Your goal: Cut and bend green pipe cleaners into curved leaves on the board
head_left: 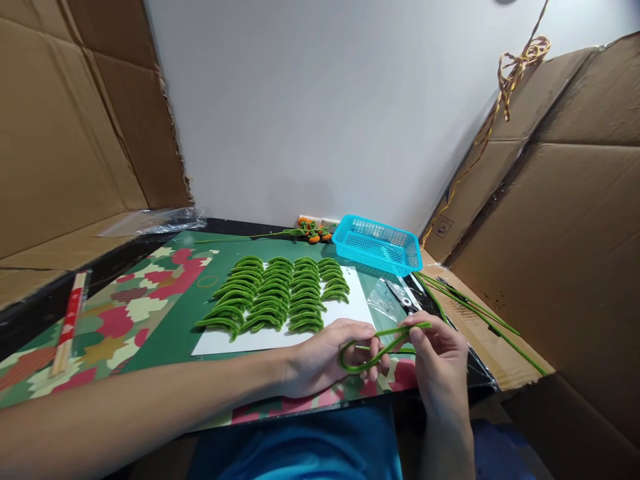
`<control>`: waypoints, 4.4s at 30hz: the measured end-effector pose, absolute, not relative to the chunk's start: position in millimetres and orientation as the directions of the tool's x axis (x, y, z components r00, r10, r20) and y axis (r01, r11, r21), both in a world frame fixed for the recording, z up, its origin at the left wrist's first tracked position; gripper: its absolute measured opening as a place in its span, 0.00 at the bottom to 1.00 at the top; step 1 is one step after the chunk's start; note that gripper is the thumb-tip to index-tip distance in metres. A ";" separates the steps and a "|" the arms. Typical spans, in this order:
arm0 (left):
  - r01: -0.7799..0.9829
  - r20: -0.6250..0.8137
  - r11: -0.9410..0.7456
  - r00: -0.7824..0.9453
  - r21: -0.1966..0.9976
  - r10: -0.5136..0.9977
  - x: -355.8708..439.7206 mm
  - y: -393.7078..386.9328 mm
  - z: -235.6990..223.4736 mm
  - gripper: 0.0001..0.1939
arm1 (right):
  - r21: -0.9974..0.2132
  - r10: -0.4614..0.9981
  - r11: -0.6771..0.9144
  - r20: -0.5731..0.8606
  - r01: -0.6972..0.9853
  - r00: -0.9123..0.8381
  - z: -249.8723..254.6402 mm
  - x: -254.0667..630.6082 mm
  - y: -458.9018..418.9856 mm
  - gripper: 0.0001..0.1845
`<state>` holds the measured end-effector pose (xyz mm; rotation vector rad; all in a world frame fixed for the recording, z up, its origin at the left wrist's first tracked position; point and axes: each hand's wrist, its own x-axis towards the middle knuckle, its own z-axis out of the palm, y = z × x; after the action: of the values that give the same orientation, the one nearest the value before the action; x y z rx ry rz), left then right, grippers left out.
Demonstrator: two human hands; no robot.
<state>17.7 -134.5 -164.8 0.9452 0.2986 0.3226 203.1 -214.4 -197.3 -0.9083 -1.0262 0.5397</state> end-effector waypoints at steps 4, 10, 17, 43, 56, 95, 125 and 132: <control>-0.089 -0.126 0.576 0.939 0.812 0.322 18.2 -132.7 -165.7 0.12 | -0.824 0.713 0.564 0.518 0.053 0.473 -195.3 199.6 -211.7 0.06; -0.057 -0.161 0.594 0.938 0.802 0.307 18.5 -129.9 -170.1 0.14 | -0.813 0.662 0.578 0.515 0.066 0.545 -196.7 196.0 -210.6 0.05; -0.133 -0.081 0.569 0.939 0.812 0.335 17.5 -131.8 -166.1 0.15 | -0.798 0.637 0.599 0.527 0.069 0.563 -197.4 194.3 -210.0 0.03; -0.070 -0.089 0.475 0.948 0.877 0.305 23.0 -135.7 -170.5 0.27 | -0.835 0.681 0.543 0.501 0.092 0.534 -190.6 190.6 -215.5 0.05; -0.029 -0.081 0.442 0.970 0.897 0.228 20.6 -136.7 -166.3 0.30 | -0.816 0.659 0.577 0.436 -0.040 0.613 -193.0 185.8 -214.6 0.08; 0.070 -0.203 0.518 0.958 0.852 0.204 16.9 -133.1 -169.3 0.32 | -0.751 0.566 0.639 0.316 -0.163 0.762 -181.5 197.7 -223.0 0.13; 0.061 -0.187 0.523 0.964 0.850 0.192 17.4 -132.0 -175.5 0.29 | -0.736 0.517 0.666 0.341 -0.119 0.786 -176.1 203.3 -229.5 0.12; 0.061 -0.170 0.486 0.968 0.872 0.184 16.3 -132.9 -175.0 0.29 | -0.732 0.497 0.675 0.358 -0.092 0.791 -177.7 203.2 -228.5 0.12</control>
<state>16.3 -132.9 -175.0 1.0640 0.2540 0.0757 203.2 -228.5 -177.7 -0.7653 -0.5769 0.3524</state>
